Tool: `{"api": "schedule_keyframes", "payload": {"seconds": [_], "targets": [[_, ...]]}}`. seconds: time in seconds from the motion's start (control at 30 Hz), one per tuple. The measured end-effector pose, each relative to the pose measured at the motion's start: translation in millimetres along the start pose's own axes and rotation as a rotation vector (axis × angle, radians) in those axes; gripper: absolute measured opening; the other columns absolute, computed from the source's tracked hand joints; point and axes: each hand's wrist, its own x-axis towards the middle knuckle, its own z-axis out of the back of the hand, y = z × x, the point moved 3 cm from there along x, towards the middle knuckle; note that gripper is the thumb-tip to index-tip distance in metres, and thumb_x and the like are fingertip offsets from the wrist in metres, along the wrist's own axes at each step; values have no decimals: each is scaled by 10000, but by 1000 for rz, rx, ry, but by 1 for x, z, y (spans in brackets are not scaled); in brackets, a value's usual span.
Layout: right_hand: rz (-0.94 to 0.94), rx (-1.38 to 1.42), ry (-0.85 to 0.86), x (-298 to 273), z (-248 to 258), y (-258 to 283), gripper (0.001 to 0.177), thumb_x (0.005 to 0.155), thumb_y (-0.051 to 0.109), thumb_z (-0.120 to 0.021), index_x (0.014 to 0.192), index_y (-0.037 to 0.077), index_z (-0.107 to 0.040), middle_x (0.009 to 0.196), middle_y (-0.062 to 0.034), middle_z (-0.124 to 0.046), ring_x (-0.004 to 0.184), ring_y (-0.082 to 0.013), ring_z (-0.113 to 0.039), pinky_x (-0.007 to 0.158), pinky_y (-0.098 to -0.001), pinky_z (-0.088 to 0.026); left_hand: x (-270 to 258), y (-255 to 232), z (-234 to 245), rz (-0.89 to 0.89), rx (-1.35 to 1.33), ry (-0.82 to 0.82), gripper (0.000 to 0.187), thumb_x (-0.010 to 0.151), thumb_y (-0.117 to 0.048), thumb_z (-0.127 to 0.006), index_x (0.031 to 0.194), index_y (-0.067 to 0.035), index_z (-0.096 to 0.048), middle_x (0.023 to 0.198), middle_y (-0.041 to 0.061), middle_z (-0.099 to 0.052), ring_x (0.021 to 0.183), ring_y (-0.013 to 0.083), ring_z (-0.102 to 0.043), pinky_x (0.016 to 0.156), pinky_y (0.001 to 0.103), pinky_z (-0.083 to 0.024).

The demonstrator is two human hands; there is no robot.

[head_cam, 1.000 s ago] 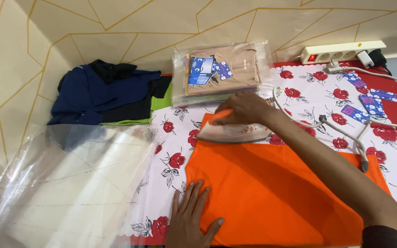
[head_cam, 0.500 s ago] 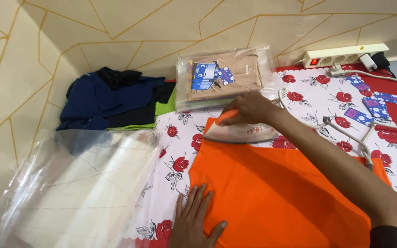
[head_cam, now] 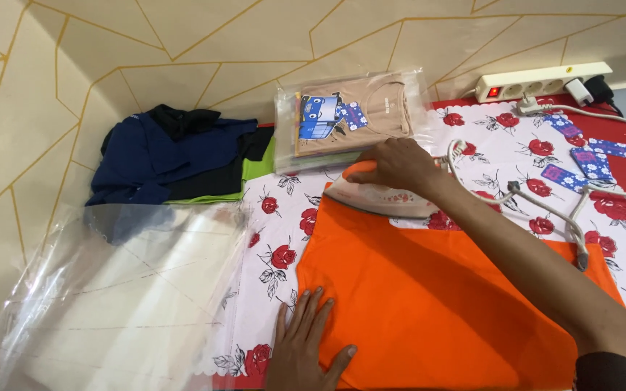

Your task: Ironing an orange t-shirt on an ironing board and then folding it neatly.

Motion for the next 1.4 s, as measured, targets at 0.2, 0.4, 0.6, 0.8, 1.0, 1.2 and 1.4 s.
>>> {"api": "schedule_keyframes", "payload": {"seconds": [0.2,0.4,0.6,0.8,1.0,1.2,1.4], "targets": [[-13,36,166,-3,8,1,458,837,713,-613,1034,344,-799,781,-25,-731,799,-271,-661,683,-402,-469,-2,2,-5,7,23,10,771,990,-649,-502,1574,-152,-421,1680,59,-347,1562,280,-240,1217,579,-103],[-32,10,74,2,8,-2,518,854,732,-570,1081,328,-800,831,-57,-754,804,-330,-693,661,-437,-491,0,2,-5,-2,20,-12,761,987,-652,-499,1556,-148,-453,1669,63,-367,1555,277,-258,1215,578,-114],[-74,28,36,9,-7,-5,570,859,758,-573,1043,269,-800,803,-92,-740,806,-337,-706,691,-446,-506,0,1,-2,18,0,21,770,989,-651,-498,1568,-148,-433,1676,64,-347,1558,273,-241,1220,572,-96],[0,43,154,8,10,1,477,794,722,-641,1076,374,-805,911,-9,-778,896,-290,-713,733,-421,-501,3,5,-4,-12,22,-29,747,970,-644,-537,1539,-163,-484,1657,55,-391,1540,281,-295,1202,593,-138],[-23,-68,-111,19,-21,-13,578,899,767,-537,1000,268,-809,681,-102,-712,658,-359,-684,662,-448,-508,-1,-1,0,1,13,-12,760,983,-633,-520,1563,-149,-441,1671,62,-365,1554,277,-267,1225,567,-108],[42,68,155,1,13,0,466,794,729,-622,1071,407,-813,916,34,-790,872,-269,-716,702,-402,-504,2,0,0,2,17,11,765,979,-632,-530,1567,-153,-432,1677,55,-354,1556,280,-256,1222,570,-108],[17,-50,-9,19,-13,-13,610,899,773,-507,1052,254,-788,791,-85,-754,738,-346,-706,713,-459,-516,0,-2,3,16,6,37,772,979,-617,-545,1585,-161,-402,1685,58,-336,1564,277,-237,1227,567,-95]]}}
